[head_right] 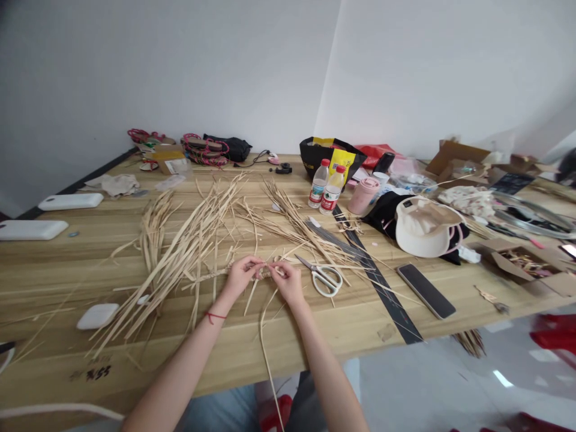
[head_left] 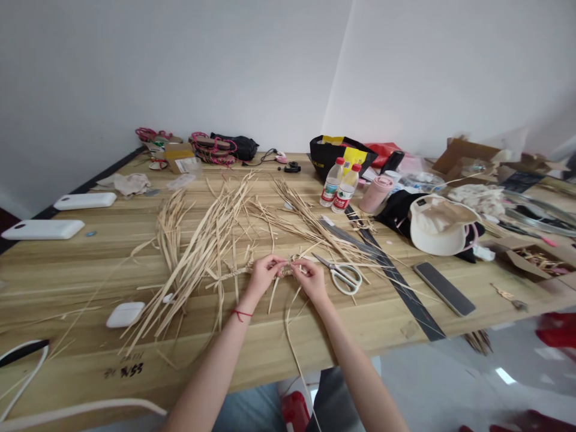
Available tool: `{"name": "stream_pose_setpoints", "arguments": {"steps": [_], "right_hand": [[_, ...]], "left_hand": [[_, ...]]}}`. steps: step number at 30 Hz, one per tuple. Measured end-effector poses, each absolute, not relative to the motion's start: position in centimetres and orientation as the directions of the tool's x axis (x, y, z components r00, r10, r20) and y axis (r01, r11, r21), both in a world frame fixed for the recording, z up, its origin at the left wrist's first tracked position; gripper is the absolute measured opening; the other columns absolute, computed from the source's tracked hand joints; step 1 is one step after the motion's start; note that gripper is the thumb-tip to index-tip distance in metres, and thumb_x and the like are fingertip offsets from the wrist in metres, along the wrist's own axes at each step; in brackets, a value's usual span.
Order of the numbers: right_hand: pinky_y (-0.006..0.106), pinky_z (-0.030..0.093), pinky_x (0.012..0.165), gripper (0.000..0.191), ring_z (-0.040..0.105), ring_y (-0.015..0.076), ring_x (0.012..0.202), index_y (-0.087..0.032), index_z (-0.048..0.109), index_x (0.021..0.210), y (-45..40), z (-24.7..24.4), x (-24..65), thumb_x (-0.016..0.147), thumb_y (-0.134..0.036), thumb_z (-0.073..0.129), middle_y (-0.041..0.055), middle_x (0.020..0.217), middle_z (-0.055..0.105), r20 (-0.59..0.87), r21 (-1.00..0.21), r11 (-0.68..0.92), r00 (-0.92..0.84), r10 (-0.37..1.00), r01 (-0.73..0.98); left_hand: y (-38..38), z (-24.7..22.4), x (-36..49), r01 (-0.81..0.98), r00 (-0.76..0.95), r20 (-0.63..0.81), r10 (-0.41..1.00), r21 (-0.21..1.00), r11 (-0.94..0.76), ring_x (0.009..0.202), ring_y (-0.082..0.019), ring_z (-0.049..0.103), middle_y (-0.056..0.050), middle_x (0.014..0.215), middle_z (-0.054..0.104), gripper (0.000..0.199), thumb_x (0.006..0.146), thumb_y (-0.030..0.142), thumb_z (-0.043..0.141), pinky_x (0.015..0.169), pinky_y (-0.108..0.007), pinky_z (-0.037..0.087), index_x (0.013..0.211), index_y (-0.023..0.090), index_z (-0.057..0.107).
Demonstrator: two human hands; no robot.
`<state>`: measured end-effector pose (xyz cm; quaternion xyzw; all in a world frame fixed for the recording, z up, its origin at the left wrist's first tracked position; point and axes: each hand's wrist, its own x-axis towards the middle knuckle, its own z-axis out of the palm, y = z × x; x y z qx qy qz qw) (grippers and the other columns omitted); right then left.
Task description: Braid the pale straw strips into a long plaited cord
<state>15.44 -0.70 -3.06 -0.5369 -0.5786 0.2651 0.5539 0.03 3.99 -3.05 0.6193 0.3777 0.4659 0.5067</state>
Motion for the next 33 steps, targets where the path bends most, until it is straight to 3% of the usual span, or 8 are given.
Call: {"name": "stream_pose_setpoints", "arguments": {"steps": [14, 22, 33], "right_hand": [[0.025, 0.037, 0.048, 0.022, 0.053, 0.0147, 0.054, -0.019, 0.069, 0.081, -0.64, -3.38, 15.51, 0.078, -0.038, 0.061, 0.0049, 0.073, 0.069, 0.364, -0.89, 0.277, 0.2, 0.91, 0.361], [0.028, 0.047, 0.066, 0.021, 0.062, 0.019, 0.072, -0.018, 0.07, 0.08, -0.25, -2.94, 15.53, 0.075, -0.037, 0.063, 0.0056, 0.076, 0.07, 0.358, -0.914, 0.305, 0.18, 0.916, 0.267], [0.027, 0.049, 0.061, 0.021, 0.064, 0.0199, 0.073, -0.017, 0.073, 0.081, -0.5, -2.49, 15.55, 0.074, -0.036, 0.067, 0.0079, 0.08, 0.071, 0.293, -0.95, 0.265, 0.179, 0.939, 0.166]], "left_hand": [[3.57, -2.68, 0.38, -0.009, 0.234, 0.172, 0.957, 0.985, -0.175, 0.048, -0.009, 0.055, -0.001, 0.069, 0.063, 0.02, 0.071, 0.034, 0.068, 0.044, -0.019, 0.045, 0.076, 0.015, 0.064], [3.45, -2.51, 0.25, -0.007, 0.235, 0.159, 0.959, 0.987, -0.162, 0.047, -0.008, 0.053, 0.0, 0.067, 0.061, 0.021, 0.072, 0.034, 0.067, 0.043, -0.018, 0.044, 0.077, 0.015, 0.063], [3.35, -2.33, 0.16, -0.093, 0.225, 0.143, 0.964, 0.988, -0.125, 0.046, -0.007, 0.052, 0.001, 0.065, 0.061, 0.021, 0.071, 0.033, 0.068, 0.044, -0.019, 0.047, 0.077, 0.014, 0.062]]}}
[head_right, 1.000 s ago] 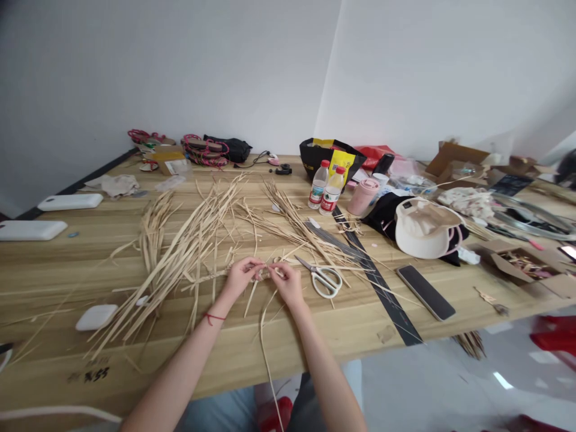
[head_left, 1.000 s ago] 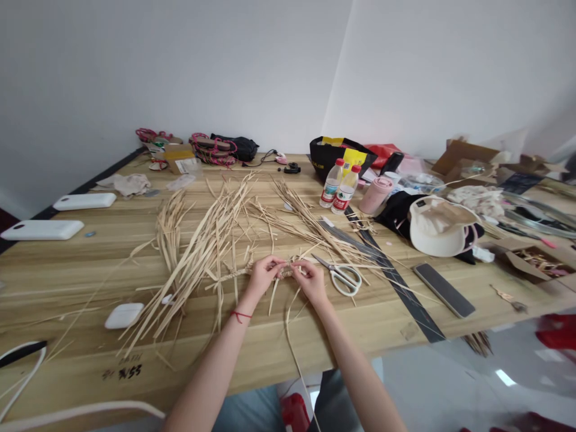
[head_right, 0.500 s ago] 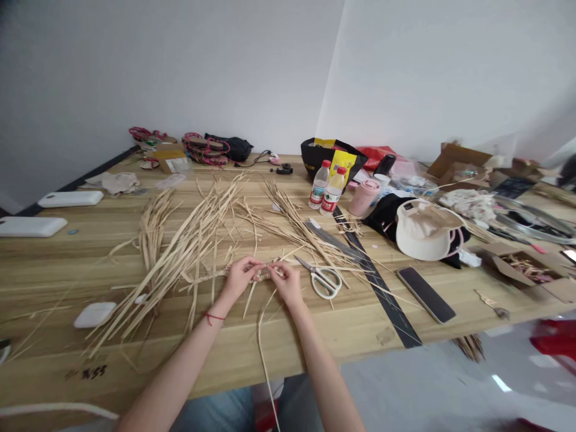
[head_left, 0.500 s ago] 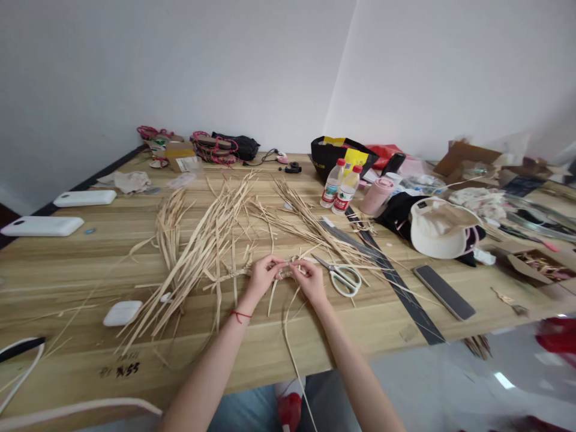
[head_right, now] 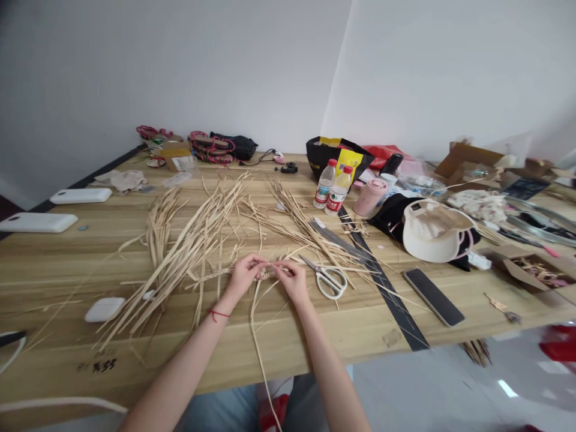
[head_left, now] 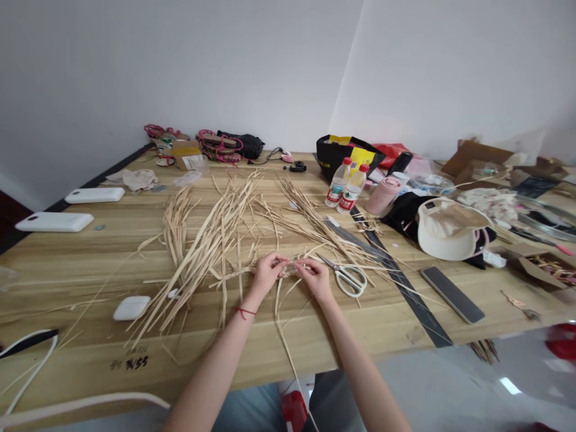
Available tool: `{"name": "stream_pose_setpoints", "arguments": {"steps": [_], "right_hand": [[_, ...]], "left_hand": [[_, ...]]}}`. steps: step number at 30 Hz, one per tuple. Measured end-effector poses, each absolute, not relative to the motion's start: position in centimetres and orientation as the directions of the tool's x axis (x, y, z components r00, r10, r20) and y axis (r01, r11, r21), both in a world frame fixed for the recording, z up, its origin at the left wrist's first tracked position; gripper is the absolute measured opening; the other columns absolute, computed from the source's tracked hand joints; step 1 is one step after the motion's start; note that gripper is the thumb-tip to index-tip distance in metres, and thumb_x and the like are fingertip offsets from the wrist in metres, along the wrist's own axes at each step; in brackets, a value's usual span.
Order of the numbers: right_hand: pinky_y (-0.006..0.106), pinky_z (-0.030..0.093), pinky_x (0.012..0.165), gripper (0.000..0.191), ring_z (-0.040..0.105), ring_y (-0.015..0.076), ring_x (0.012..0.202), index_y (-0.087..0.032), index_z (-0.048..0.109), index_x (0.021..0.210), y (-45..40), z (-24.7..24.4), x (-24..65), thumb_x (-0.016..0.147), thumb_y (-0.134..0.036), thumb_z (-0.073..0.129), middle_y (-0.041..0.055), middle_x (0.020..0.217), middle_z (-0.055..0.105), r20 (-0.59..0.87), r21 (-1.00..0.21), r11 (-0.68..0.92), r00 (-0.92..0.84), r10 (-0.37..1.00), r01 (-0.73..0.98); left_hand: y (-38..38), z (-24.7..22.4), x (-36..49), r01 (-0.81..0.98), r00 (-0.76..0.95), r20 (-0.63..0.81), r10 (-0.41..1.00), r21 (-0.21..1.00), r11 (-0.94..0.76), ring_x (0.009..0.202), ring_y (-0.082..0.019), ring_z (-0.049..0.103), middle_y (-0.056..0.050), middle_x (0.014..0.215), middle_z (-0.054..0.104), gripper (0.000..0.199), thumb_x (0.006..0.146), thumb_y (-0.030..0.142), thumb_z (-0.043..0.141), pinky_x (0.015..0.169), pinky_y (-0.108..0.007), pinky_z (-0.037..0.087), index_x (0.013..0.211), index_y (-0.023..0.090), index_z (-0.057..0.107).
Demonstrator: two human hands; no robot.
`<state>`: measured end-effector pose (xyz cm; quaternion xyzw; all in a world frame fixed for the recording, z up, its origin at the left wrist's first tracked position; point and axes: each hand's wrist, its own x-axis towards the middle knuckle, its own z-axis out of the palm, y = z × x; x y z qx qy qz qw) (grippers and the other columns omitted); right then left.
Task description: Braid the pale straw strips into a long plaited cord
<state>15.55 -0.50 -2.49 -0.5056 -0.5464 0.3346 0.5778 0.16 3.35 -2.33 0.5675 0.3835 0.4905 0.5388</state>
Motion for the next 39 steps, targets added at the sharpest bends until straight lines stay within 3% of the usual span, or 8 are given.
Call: {"name": "stream_pose_setpoints", "arguments": {"steps": [5, 10, 21, 30, 33, 37, 39], "right_hand": [[0.031, 0.05, 0.07, 0.022, 0.065, 0.0201, 0.077, -0.019, 0.074, 0.089, -0.5, -2.2, 15.9, 0.075, -0.034, 0.067, 0.0076, 0.087, 0.073, 0.268, -0.961, 0.259, 0.096, 0.959, 0.098], [0.031, 0.05, 0.069, 0.024, 0.065, 0.0202, 0.076, -0.021, 0.074, 0.092, -0.4, -2.1, 15.9, 0.075, -0.036, 0.067, 0.0065, 0.087, 0.074, 0.244, -0.969, 0.241, 0.053, 0.968, 0.056], [0.039, 0.046, 0.091, 0.033, 0.062, 0.024, 0.102, -0.025, 0.067, 0.112, -0.6, -2.1, 15.5, 0.085, -0.039, 0.056, 0.0068, 0.111, 0.068, 0.287, -0.949, 0.291, -0.053, 0.956, 0.121], [0.031, 0.047, 0.072, 0.033, 0.059, 0.0181, 0.075, -0.022, 0.065, 0.116, -1.0, -2.3, 15.0, 0.09, -0.033, 0.048, 0.0066, 0.085, 0.068, 0.403, -0.86, 0.41, -0.086, 0.911, 0.304], [0.031, 0.047, 0.071, 0.032, 0.059, 0.0176, 0.071, -0.022, 0.066, 0.113, -1.3, -2.5, 14.7, 0.087, -0.034, 0.052, 0.0062, 0.086, 0.069, 0.358, -0.895, 0.356, -0.041, 0.933, 0.268], [0.031, 0.049, 0.067, 0.032, 0.06, 0.0178, 0.064, -0.022, 0.068, 0.109, -1.5, -2.8, 14.4, 0.082, -0.036, 0.058, 0.0035, 0.073, 0.07, 0.259, -0.954, 0.256, 0.0, 0.966, 0.153], [0.033, 0.05, 0.069, 0.032, 0.062, 0.0191, 0.067, -0.022, 0.069, 0.107, -1.5, -2.7, 14.2, 0.079, -0.037, 0.061, 0.0044, 0.077, 0.072, 0.247, -0.961, 0.243, 0.013, 0.969, 0.135]], "left_hand": [[3.5, -2.2, 0.1, -0.137, 0.192, 0.15, 0.97, 0.983, -0.125, 0.044, -0.007, 0.05, 0.003, 0.058, 0.056, 0.018, 0.071, 0.03, 0.068, 0.042, -0.017, 0.044, 0.076, 0.014, 0.06], [3.5, -1.9, 0.0, -0.15, 0.165, 0.154, 0.974, 0.98, -0.129, 0.044, -0.007, 0.05, 0.004, 0.055, 0.054, 0.018, 0.07, 0.029, 0.069, 0.041, -0.017, 0.042, 0.076, 0.014, 0.06], [3.5, -1.8, 0.2, -0.213, 0.053, 0.178, 0.983, 0.963, -0.163, 0.044, -0.007, 0.051, 0.003, 0.057, 0.057, 0.018, 0.071, 0.029, 0.069, 0.043, -0.018, 0.042, 0.077, 0.015, 0.06], [3.4, -1.8, 0.2, -0.198, 0.01, 0.188, 0.982, 0.963, -0.182, 0.044, -0.007, 0.052, 0.004, 0.056, 0.057, 0.019, 0.072, 0.03, 0.068, 0.044, -0.018, 0.042, 0.078, 0.015, 0.058], [3.5, -2.0, 0.2, -0.194, 0.008, 0.197, 0.98, 0.962, -0.192, 0.045, -0.008, 0.051, 0.004, 0.056, 0.056, 0.019, 0.073, 0.03, 0.067, 0.044, -0.018, 0.042, 0.08, 0.015, 0.057], [3.6, -2.3, 0.2, -0.182, 0.006, 0.216, 0.976, 0.96, -0.212, 0.047, -0.008, 0.052, 0.003, 0.06, 0.058, 0.02, 0.074, 0.031, 0.067, 0.045, -0.018, 0.042, 0.081, 0.015, 0.057], [3.6, -2.3, 0.2, -0.173, 0.0, 0.215, 0.977, 0.962, -0.212, 0.047, -0.008, 0.052, 0.002, 0.062, 0.058, 0.021, 0.073, 0.032, 0.067, 0.045, -0.018, 0.043, 0.081, 0.015, 0.057]]}}
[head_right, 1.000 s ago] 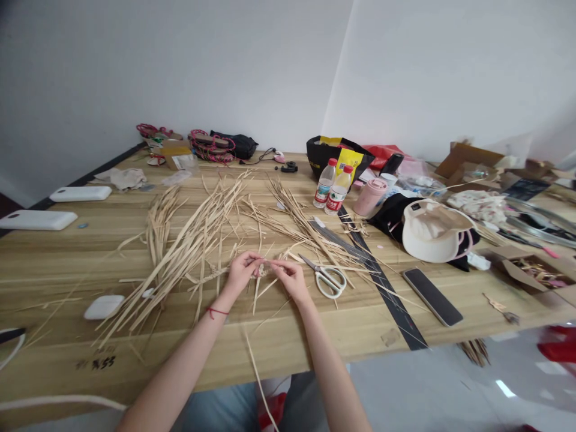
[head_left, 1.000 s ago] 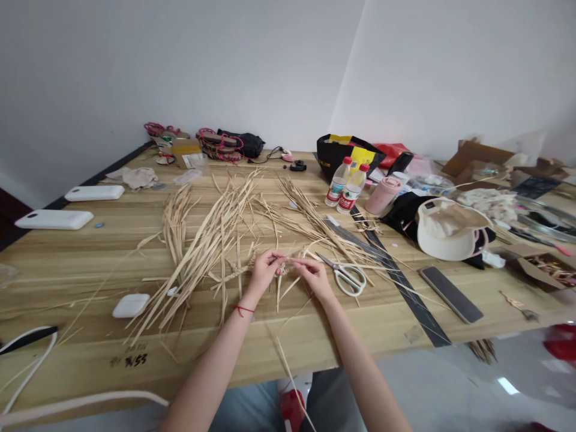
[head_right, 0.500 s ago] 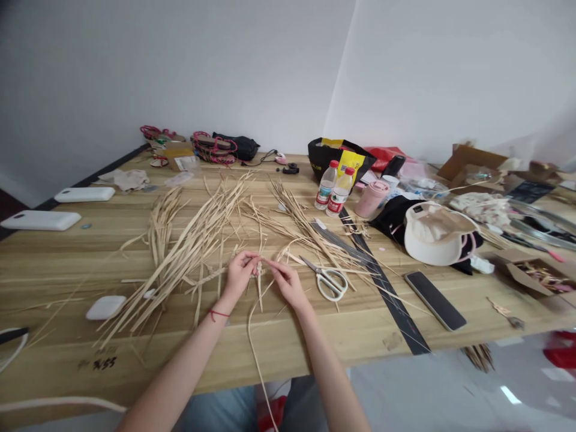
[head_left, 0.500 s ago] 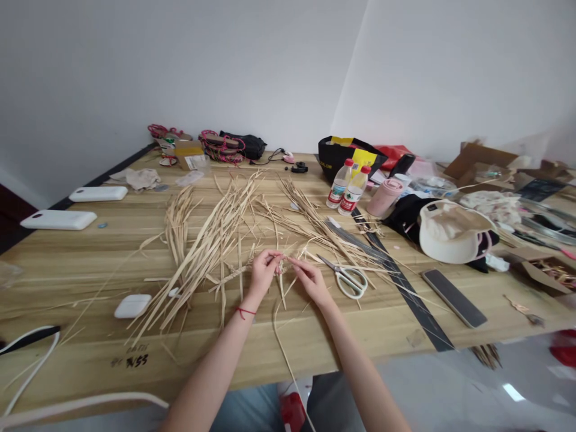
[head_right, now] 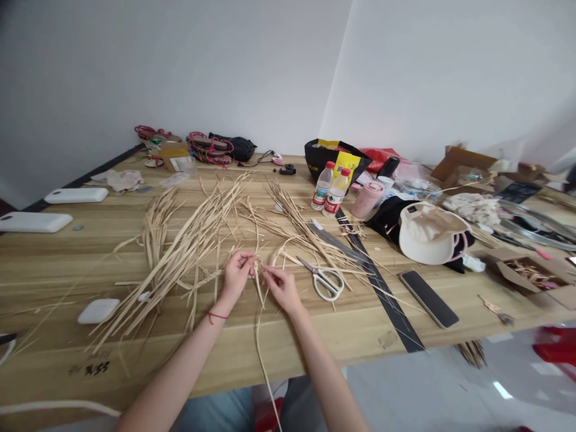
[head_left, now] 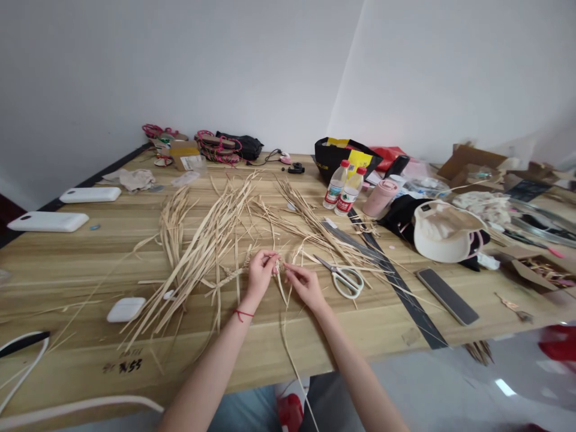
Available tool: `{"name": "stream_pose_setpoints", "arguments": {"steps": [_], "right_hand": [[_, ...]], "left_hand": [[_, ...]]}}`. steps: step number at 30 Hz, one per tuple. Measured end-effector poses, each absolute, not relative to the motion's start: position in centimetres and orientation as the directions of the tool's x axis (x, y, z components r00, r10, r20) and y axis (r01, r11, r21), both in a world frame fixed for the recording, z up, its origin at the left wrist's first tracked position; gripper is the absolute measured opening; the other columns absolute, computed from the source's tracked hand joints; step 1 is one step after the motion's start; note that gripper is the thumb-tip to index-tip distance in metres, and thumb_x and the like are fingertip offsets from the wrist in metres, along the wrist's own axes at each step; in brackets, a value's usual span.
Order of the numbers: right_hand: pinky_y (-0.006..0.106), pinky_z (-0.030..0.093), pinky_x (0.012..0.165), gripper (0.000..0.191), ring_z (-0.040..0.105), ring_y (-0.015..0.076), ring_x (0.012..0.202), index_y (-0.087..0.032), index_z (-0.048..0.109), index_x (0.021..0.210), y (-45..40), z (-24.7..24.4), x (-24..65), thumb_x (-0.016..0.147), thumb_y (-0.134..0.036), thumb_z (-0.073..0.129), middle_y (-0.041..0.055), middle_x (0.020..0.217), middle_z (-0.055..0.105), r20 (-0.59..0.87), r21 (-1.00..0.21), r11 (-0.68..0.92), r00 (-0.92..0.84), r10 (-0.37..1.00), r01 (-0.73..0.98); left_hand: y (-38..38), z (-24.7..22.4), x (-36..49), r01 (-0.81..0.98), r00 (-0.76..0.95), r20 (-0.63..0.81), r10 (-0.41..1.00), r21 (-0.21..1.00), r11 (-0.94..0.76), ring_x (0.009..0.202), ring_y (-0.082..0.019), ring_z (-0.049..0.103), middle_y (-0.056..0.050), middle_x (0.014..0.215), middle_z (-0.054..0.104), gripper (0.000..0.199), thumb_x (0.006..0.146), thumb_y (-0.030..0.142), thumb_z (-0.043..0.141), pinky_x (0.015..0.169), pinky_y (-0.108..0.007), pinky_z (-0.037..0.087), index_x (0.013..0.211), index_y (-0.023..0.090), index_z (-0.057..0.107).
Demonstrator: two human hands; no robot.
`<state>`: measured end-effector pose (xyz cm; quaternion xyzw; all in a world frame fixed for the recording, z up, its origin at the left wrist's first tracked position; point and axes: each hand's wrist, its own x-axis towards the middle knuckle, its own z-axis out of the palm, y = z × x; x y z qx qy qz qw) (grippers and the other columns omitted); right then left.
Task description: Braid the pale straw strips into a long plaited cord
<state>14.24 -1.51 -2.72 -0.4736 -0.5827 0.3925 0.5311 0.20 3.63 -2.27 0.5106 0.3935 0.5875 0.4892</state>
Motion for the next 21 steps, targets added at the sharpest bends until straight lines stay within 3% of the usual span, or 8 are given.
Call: {"name": "stream_pose_setpoints", "arguments": {"steps": [5, 8, 14, 18, 21], "right_hand": [[0.036, 0.05, 0.08, 0.036, 0.065, 0.021, 0.081, -0.022, 0.068, 0.109, -1.7, -1.6, 13.4, 0.076, -0.038, 0.066, 0.0062, 0.094, 0.072, 0.219, -0.974, 0.215, 0.06, 0.974, 0.071], [0.034, 0.05, 0.081, 0.037, 0.065, 0.0194, 0.084, -0.02, 0.067, 0.108, -1.7, -1.0, 12.2, 0.076, -0.039, 0.065, 0.006, 0.094, 0.072, 0.123, -0.981, 0.136, 0.102, 0.987, -0.137], [0.021, 0.048, 0.055, 0.025, 0.058, 0.0108, 0.061, -0.015, 0.069, 0.086, -0.5, -1.0, 10.0, 0.068, -0.033, 0.072, 0.0039, 0.076, 0.068, -0.181, -0.779, -0.072, 0.114, 0.977, -0.623], [0.015, 0.028, 0.034, 0.02, 0.038, 0.0041, 0.042, -0.015, 0.066, 0.078, 0.5, -1.2, 10.1, 0.064, -0.027, 0.074, -0.0028, 0.059, 0.057, -0.27, -0.673, -0.168, 0.028, 0.962, -0.72], [0.015, 0.018, 0.031, 0.023, 0.026, 0.0026, 0.037, -0.015, 0.063, 0.071, 0.8, -1.3, 10.2, 0.06, -0.028, 0.078, -0.0077, 0.047, 0.045, -0.306, -0.658, -0.176, 0.046, 0.951, -0.732]], "left_hand": [[3.6, -1.9, 0.2, -0.17, -0.017, 0.201, 0.979, 0.965, -0.201, 0.046, -0.007, 0.051, 0.003, 0.061, 0.057, 0.022, 0.073, 0.033, 0.067, 0.044, -0.018, 0.042, 0.081, 0.015, 0.057], [3.6, -1.8, 0.2, -0.156, -0.042, 0.202, 0.978, 0.966, -0.207, 0.049, -0.008, 0.053, 0.002, 0.063, 0.059, 0.022, 0.074, 0.034, 0.066, 0.045, -0.019, 0.043, 0.08, 0.015, 0.057], [3.6, -2.1, 0.2, -0.133, -0.055, 0.213, 0.975, 0.967, -0.219, 0.052, -0.009, 0.054, -0.002, 0.071, 0.063, 0.021, 0.074, 0.033, 0.066, 0.047, -0.019, 0.044, 0.081, 0.014, 0.058], [3.7, -2.2, 0.1, -0.13, -0.055, 0.224, 0.973, 0.965, -0.229, 0.048, -0.008, 0.052, -0.001, 0.071, 0.063, 0.021, 0.074, 0.032, 0.066, 0.045, -0.018, 0.043, 0.083, 0.014, 0.058], [3.7, -2.2, 0.1, -0.125, -0.056, 0.23, 0.972, 0.964, -0.235, 0.047, -0.007, 0.051, 0.0, 0.068, 0.062, 0.02, 0.075, 0.032, 0.065, 0.044, -0.018, 0.042, 0.082, 0.015, 0.058]]}}
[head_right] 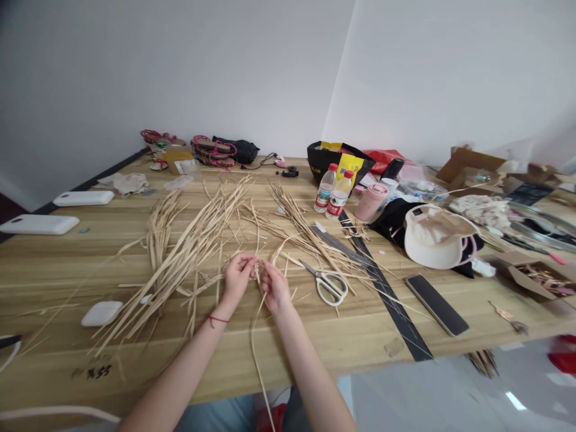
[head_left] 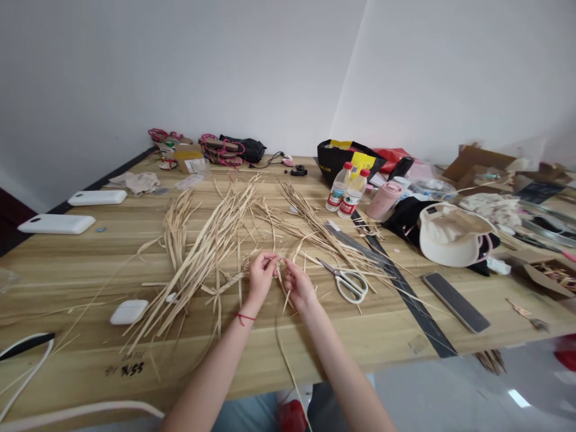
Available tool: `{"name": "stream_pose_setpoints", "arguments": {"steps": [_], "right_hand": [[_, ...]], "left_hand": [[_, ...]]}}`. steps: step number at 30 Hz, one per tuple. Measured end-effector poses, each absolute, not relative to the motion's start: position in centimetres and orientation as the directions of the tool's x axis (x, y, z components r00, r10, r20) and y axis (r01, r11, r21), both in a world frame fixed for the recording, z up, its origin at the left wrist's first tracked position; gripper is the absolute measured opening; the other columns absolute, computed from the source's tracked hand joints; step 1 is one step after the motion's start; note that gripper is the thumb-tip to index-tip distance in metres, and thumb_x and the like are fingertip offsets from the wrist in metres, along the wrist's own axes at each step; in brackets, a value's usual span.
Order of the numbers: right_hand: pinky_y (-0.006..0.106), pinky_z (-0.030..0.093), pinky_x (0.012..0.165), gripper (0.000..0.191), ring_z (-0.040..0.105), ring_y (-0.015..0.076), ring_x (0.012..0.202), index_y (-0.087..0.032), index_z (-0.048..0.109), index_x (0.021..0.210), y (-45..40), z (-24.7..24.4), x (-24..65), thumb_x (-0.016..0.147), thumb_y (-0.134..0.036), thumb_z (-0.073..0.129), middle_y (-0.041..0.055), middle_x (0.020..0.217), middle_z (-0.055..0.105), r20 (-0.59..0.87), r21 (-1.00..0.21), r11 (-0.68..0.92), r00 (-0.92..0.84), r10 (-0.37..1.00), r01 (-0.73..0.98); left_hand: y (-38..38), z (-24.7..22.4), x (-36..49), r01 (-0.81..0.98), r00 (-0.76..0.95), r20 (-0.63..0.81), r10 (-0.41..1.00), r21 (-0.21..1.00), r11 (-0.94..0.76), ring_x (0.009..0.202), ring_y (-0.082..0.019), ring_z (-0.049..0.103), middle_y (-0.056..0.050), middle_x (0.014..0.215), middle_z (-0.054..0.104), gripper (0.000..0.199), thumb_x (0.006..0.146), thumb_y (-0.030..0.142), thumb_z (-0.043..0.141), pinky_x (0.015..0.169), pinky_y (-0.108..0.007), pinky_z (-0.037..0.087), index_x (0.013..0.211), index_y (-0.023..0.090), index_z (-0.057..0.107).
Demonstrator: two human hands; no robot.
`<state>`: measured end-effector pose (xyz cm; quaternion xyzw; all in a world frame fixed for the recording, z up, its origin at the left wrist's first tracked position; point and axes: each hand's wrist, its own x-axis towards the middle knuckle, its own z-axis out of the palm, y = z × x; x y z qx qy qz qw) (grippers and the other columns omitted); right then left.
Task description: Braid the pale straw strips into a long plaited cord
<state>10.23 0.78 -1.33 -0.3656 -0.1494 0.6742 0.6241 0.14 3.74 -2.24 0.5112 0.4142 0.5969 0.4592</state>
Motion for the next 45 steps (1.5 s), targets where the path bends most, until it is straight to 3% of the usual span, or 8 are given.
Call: {"name": "stream_pose_setpoints", "arguments": {"steps": [7, 16, 28, 34, 45], "right_hand": [[0.017, 0.015, 0.032, 0.032, 0.022, 0.003, 0.035, -0.015, 0.064, 0.074, 0.4, -1.3, 9.6, 0.054, -0.035, 0.081, -0.0115, 0.039, 0.034, -0.288, -0.743, -0.101, 0.179, 0.941, -0.662], [0.019, 0.013, 0.032, 0.035, 0.022, 0.003, 0.033, -0.016, 0.063, 0.08, -0.1, -0.6, 9.1, 0.059, -0.039, 0.076, -0.012, 0.038, 0.035, -0.232, -0.808, -0.024, 0.281, 0.931, -0.588], [0.019, 0.014, 0.032, 0.035, 0.024, 0.0037, 0.031, -0.016, 0.063, 0.079, -0.1, -0.7, 9.1, 0.058, -0.041, 0.077, -0.0123, 0.036, 0.035, -0.216, -0.829, 0.013, 0.342, 0.915, -0.559], [0.019, 0.017, 0.033, 0.034, 0.027, 0.004, 0.032, -0.017, 0.061, 0.074, 0.0, -0.6, 8.9, 0.057, -0.042, 0.077, -0.0113, 0.036, 0.038, -0.213, -0.838, 0.048, 0.407, 0.888, -0.543], [0.018, 0.016, 0.034, 0.037, 0.026, 0.0031, 0.032, -0.016, 0.058, 0.071, 0.1, -1.2, 8.7, 0.056, -0.044, 0.077, -0.0113, 0.036, 0.039, -0.193, -0.844, 0.052, 0.393, 0.899, -0.533]], "left_hand": [[3.7, -2.6, 0.2, -0.101, -0.031, 0.237, 0.971, 0.966, -0.238, 0.047, -0.007, 0.051, 0.001, 0.066, 0.06, 0.02, 0.074, 0.033, 0.066, 0.044, -0.018, 0.041, 0.081, 0.016, 0.058], [3.7, -2.5, 0.2, -0.141, 0.029, 0.216, 0.976, 0.967, -0.21, 0.046, -0.008, 0.051, 0.001, 0.065, 0.06, 0.021, 0.075, 0.033, 0.066, 0.043, -0.019, 0.041, 0.081, 0.016, 0.057], [3.5, -2.0, 0.3, -0.16, 0.062, 0.196, 0.979, 0.97, -0.184, 0.045, -0.008, 0.05, 0.003, 0.06, 0.057, 0.022, 0.074, 0.034, 0.067, 0.042, -0.018, 0.04, 0.08, 0.015, 0.057], [3.5, -2.0, 0.5, -0.166, 0.065, 0.18, 0.981, 0.972, -0.167, 0.05, -0.009, 0.054, -0.001, 0.07, 0.062, 0.023, 0.073, 0.035, 0.068, 0.044, -0.019, 0.044, 0.081, 0.015, 0.058], [3.6, -2.3, 0.4, -0.185, 0.045, 0.2, 0.979, 0.964, -0.189, 0.047, -0.008, 0.052, 0.002, 0.062, 0.059, 0.021, 0.073, 0.032, 0.067, 0.045, -0.019, 0.043, 0.078, 0.015, 0.057]]}}
